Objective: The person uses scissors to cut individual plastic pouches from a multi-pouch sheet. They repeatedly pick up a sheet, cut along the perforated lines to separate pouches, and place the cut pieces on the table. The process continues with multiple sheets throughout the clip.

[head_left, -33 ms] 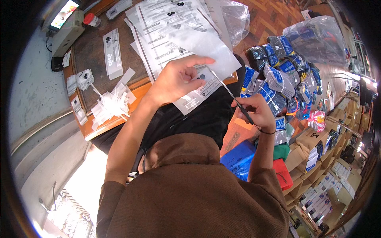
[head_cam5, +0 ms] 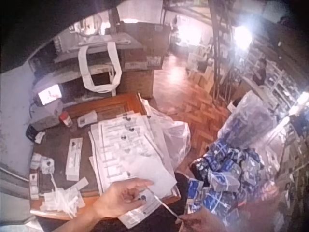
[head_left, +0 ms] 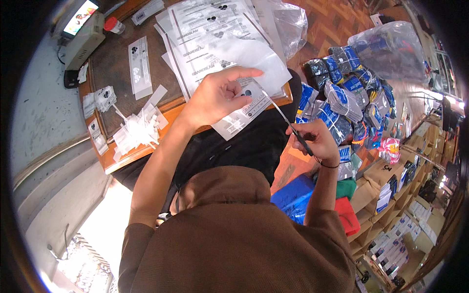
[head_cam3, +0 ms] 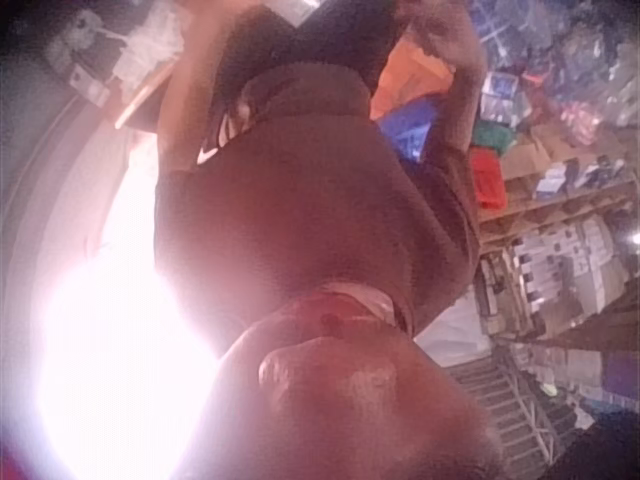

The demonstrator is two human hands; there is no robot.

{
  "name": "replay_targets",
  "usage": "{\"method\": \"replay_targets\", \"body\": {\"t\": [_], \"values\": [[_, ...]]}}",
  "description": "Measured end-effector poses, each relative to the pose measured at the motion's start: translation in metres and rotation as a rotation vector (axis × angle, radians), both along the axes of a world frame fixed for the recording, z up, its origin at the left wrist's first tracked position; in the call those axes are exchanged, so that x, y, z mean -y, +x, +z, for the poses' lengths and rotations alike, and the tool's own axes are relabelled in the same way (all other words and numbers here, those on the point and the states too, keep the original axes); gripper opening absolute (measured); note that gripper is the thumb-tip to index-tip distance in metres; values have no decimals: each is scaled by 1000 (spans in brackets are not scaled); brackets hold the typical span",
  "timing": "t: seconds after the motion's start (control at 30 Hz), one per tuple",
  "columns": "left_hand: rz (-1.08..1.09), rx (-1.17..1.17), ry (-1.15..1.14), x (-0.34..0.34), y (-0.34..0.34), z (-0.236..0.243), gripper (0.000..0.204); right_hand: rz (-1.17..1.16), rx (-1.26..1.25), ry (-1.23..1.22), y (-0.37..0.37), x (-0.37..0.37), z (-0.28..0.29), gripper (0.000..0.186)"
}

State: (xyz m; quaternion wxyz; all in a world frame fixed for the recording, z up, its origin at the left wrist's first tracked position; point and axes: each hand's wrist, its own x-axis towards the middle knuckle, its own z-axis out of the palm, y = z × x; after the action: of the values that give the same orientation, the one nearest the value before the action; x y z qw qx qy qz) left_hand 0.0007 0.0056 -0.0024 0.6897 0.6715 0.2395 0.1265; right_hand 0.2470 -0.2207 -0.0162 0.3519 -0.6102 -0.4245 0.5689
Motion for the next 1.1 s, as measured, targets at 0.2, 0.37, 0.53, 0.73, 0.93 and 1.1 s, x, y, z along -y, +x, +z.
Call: {"method": "replay_targets", "body": {"t": [0.2, 0.37, 0.53, 0.73, 0.93, 1.1], "values": [[26, -15, -97, -13, 11, 9, 54, -143, -101, -7, 0, 16, -3, 40], [80, -48, -354, -16, 10, -14, 53, -373, -104, 44, -14, 14, -9, 37], [65, 47, -308, -2, -7, -8, 52, -622, -127, 177, -41, -11, -33, 42], [-103, -110, -121, 7, -21, -4, 52, -822, -243, 295, -86, -56, -27, 40], [111, 198, -346, 10, -38, -13, 57, -788, -207, 259, -97, -59, -10, 42], [255, 270, -407, -8, -64, -5, 62, -705, -74, 254, -83, -49, -3, 42]]}}
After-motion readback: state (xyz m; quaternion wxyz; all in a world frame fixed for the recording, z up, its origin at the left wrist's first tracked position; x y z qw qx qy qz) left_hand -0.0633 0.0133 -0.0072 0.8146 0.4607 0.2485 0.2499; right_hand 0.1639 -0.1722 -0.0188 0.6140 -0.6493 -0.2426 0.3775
